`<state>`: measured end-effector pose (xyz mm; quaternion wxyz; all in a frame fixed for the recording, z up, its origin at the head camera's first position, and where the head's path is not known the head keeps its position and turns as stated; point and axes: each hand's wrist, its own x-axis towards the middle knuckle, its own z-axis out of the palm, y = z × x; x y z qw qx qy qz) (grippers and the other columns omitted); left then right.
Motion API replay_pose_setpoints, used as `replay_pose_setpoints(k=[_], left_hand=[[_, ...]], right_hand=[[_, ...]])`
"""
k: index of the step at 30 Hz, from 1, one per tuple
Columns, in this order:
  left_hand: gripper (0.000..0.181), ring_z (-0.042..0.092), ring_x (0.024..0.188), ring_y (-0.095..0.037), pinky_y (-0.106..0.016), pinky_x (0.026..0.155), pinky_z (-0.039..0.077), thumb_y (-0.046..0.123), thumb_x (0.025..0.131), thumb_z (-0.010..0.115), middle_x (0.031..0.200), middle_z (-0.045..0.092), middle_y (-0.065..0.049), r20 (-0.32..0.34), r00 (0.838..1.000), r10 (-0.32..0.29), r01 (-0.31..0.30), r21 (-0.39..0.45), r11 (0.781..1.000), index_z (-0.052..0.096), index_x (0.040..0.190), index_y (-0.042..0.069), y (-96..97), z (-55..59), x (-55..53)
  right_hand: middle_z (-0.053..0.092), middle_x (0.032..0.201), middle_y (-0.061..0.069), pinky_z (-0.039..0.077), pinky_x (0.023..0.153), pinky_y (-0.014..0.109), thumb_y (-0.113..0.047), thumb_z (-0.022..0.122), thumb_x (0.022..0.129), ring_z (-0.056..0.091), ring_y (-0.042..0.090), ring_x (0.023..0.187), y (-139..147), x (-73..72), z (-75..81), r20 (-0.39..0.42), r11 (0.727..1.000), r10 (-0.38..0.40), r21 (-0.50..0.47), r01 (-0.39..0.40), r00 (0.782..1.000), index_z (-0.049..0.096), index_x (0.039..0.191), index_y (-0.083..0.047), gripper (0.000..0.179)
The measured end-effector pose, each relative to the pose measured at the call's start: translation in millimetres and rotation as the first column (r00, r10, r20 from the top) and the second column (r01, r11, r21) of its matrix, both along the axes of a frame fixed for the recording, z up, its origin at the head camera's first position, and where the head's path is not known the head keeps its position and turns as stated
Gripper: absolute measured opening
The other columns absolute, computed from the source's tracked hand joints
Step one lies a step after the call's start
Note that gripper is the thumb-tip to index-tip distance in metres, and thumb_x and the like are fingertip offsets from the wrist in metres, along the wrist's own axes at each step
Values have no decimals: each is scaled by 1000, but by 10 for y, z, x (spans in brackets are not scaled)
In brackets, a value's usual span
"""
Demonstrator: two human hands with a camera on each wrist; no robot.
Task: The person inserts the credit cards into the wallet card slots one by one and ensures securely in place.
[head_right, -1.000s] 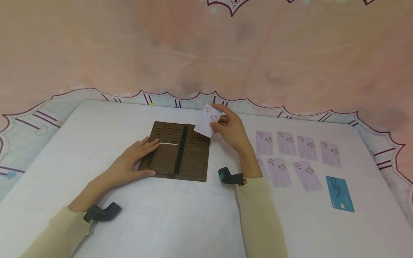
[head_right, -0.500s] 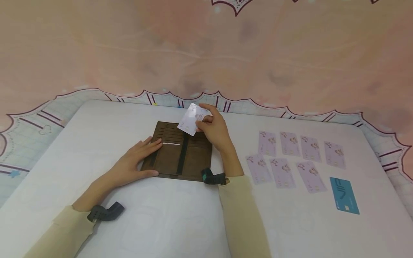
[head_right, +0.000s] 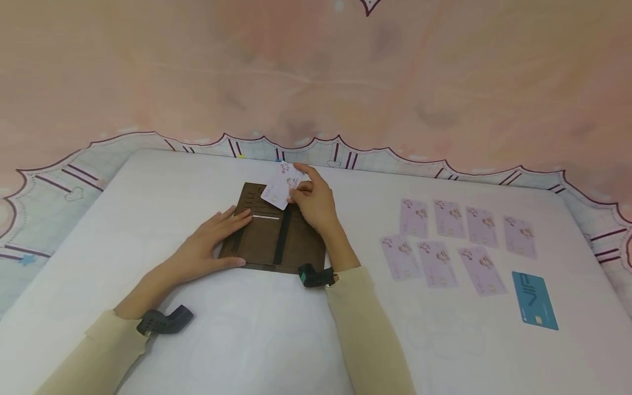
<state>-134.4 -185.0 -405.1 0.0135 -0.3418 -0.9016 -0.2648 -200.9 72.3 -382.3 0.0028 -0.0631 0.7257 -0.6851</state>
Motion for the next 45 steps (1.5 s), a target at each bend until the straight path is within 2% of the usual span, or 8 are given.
replay_pose_setpoints(k=[8,16,23,31,35,40,45], left_hand=[[84,12,144,-29,-47,116,9,46,82,72,154,29,-4,13,1000,16,-16,-28,999,35,149,13,-6,18,-3],[84,13,144,-29,-47,116,8,44,81,73,154,30,-4,20,1000,21,-21,-28,999,36,149,12,-10,22,-11],[84,13,144,-29,-47,116,8,43,80,74,154,30,-4,30,999,23,-22,-22,1000,36,149,12,-3,27,2],[84,13,144,-28,-47,116,9,44,81,74,154,30,-3,30,999,28,-27,-28,999,36,149,13,0,17,-5],[84,13,144,-29,-48,116,9,44,80,74,154,31,-3,24,999,25,-24,-29,999,36,149,13,0,16,-14],[84,13,144,-29,-47,116,9,44,81,74,154,30,-4,26,999,21,-20,-28,999,36,149,13,6,23,-14],[84,13,144,-29,-48,116,9,44,80,74,154,30,-4,31,999,22,-21,-27,999,37,148,13,16,34,-12]], right_hand=[[65,87,14,53,69,24,4,62,89,67,23,73,-40,-16,-65,-35,996,0,88,3,999,51,137,-14,53],[65,90,14,53,69,23,3,63,89,67,21,74,-39,-34,-110,-33,994,7,112,-4,999,52,137,-15,52],[65,92,13,50,66,22,0,64,90,66,18,74,-42,-22,-117,-52,980,33,199,-22,998,53,138,-15,51],[62,92,12,53,68,27,-3,62,92,64,21,72,-59,2,-110,-83,949,72,314,-42,994,44,143,-10,55],[63,91,11,54,71,30,-4,62,92,64,21,72,-64,15,-109,-95,949,66,313,-33,993,40,140,-7,53],[63,92,10,54,72,30,-5,63,91,63,20,74,-61,19,-114,-105,947,61,320,-24,993,47,135,-7,46],[64,96,9,53,76,31,-7,64,91,63,20,79,-61,21,-109,-111,932,58,361,-14,992,51,134,-10,45]])
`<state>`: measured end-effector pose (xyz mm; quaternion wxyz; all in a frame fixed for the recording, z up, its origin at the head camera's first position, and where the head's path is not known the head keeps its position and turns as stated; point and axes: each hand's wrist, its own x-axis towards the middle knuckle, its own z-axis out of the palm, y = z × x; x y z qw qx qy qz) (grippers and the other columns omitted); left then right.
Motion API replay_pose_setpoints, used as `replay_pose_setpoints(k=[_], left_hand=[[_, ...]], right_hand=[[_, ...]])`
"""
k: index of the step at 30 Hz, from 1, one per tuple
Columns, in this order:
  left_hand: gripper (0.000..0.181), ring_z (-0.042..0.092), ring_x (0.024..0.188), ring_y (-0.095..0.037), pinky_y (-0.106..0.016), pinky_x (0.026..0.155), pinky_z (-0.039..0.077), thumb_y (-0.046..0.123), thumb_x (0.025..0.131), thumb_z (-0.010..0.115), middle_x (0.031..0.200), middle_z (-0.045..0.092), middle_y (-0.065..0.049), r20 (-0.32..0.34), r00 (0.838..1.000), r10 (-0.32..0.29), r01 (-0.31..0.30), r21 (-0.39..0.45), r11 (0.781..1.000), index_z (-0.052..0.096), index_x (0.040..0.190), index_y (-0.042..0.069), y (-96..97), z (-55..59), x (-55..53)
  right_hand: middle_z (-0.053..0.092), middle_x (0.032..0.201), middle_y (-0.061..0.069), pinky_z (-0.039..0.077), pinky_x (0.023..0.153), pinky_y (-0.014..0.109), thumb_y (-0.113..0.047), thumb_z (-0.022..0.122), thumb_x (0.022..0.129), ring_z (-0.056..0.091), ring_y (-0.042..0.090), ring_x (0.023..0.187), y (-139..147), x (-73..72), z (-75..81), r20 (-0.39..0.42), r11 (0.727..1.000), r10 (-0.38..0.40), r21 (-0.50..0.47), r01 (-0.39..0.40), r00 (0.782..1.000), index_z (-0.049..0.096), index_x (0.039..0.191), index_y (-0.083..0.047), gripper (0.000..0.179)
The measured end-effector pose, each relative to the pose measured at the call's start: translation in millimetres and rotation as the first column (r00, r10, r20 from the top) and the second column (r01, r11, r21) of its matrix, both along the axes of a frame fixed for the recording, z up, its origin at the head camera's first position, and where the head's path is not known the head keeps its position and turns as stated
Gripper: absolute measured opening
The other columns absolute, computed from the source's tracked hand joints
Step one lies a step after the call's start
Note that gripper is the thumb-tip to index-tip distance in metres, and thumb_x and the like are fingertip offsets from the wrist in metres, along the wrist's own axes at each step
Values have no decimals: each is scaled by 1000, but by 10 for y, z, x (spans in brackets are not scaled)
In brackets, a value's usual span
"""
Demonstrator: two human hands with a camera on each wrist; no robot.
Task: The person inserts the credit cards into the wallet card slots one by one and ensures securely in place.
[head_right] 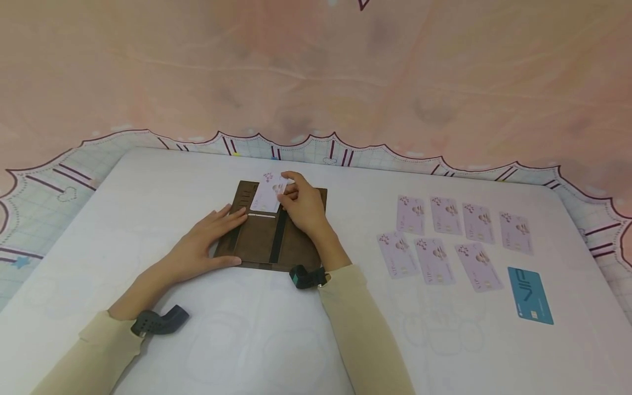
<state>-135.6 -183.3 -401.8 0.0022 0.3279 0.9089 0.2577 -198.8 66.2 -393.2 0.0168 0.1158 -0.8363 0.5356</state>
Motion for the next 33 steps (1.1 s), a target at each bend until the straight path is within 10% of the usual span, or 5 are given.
replay_pose_setpoints(k=[33], left_hand=[[84,13,144,-28,-47,116,9,44,80,74,153,32,-4,-6,1000,3,-3,-10,1000,37,148,12,7,9,-4]], right_hand=[[58,89,3,44,72,30,-10,60,93,53,17,79,-28,13,20,-47,982,68,182,-59,997,52,133,-11,41]])
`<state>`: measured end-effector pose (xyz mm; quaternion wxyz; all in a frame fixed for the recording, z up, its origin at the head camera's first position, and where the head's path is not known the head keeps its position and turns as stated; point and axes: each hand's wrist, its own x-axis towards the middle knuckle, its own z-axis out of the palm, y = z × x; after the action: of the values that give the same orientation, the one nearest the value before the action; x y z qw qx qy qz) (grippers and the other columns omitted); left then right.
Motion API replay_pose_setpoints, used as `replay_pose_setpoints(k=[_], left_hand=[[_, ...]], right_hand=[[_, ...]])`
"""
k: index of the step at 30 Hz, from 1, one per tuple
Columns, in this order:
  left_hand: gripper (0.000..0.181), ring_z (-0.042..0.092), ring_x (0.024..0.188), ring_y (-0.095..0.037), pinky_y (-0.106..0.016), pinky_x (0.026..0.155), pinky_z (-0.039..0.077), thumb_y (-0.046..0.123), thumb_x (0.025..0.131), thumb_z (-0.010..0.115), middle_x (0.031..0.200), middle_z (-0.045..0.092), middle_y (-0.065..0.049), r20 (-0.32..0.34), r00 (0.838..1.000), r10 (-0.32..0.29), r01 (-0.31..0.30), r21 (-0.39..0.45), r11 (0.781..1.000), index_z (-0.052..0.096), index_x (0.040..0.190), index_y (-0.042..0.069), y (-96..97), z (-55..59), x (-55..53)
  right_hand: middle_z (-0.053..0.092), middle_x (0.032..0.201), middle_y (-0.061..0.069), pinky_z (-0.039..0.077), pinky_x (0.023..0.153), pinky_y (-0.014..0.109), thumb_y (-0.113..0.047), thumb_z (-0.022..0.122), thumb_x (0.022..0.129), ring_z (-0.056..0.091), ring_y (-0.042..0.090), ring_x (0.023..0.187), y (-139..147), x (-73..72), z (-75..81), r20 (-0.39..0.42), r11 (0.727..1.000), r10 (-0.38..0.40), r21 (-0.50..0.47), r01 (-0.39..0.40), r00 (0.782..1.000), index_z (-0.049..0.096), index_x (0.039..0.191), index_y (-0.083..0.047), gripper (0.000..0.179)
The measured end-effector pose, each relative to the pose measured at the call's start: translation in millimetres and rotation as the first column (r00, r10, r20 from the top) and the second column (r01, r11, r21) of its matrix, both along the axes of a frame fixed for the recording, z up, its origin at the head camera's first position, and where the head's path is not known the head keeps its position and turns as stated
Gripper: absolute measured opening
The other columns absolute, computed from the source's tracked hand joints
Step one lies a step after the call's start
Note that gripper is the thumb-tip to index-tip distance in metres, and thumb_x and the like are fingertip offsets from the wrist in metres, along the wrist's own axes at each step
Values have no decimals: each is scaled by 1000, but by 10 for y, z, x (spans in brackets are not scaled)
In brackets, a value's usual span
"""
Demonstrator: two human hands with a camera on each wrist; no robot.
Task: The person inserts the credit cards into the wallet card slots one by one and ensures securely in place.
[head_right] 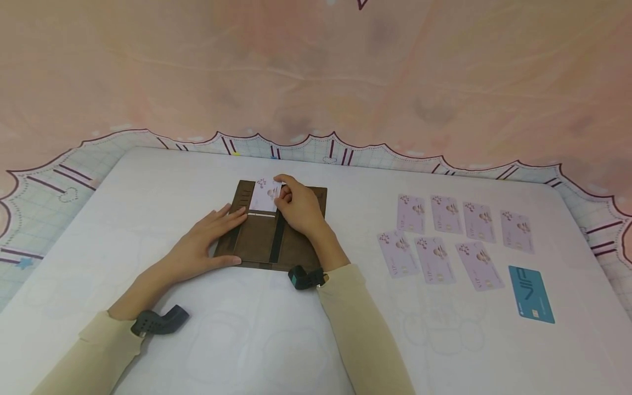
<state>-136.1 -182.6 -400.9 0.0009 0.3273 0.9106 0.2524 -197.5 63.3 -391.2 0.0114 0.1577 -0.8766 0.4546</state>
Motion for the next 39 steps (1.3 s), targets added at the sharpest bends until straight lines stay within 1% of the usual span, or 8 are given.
replay_pose_setpoints(k=[6,13,21,31,39], left_hand=[[83,13,144,-28,-47,116,10,45,81,73,153,32,-4,-5,1000,-2,2,5,1000,37,149,13,-2,-22,-4],[84,14,144,-29,-48,116,10,46,81,73,153,32,-4,-7,1000,0,0,8,1000,37,149,14,-9,-26,-3],[84,14,144,-28,-47,116,9,44,80,74,153,32,-5,-3,1000,-2,2,14,1000,37,149,13,-5,-33,-5],[84,12,145,-26,-46,116,8,46,81,73,154,30,-2,14,1000,8,-8,-4,1000,35,150,16,-2,-27,-5],[84,13,144,-28,-48,116,10,46,80,73,154,31,-4,-1,1000,6,-6,3,1000,36,149,15,-4,-31,2]], right_hand=[[57,89,3,44,72,30,-9,61,92,53,17,78,2,9,12,6,1000,5,8,-5,1000,53,132,-10,40],[58,90,4,45,71,30,-8,63,90,54,17,78,4,3,6,-16,1000,20,7,-20,1000,54,130,-9,41],[58,90,4,44,71,29,-7,63,90,54,17,77,1,-8,-15,-22,1000,25,11,-25,999,55,128,-8,39],[57,88,4,45,71,29,-7,64,90,54,17,78,-2,-7,-16,-5,1000,28,5,-28,1000,58,124,-8,34],[57,86,4,44,70,28,-8,64,89,54,17,77,1,0,-18,-19,999,37,10,-37,999,58,122,-7,34]])
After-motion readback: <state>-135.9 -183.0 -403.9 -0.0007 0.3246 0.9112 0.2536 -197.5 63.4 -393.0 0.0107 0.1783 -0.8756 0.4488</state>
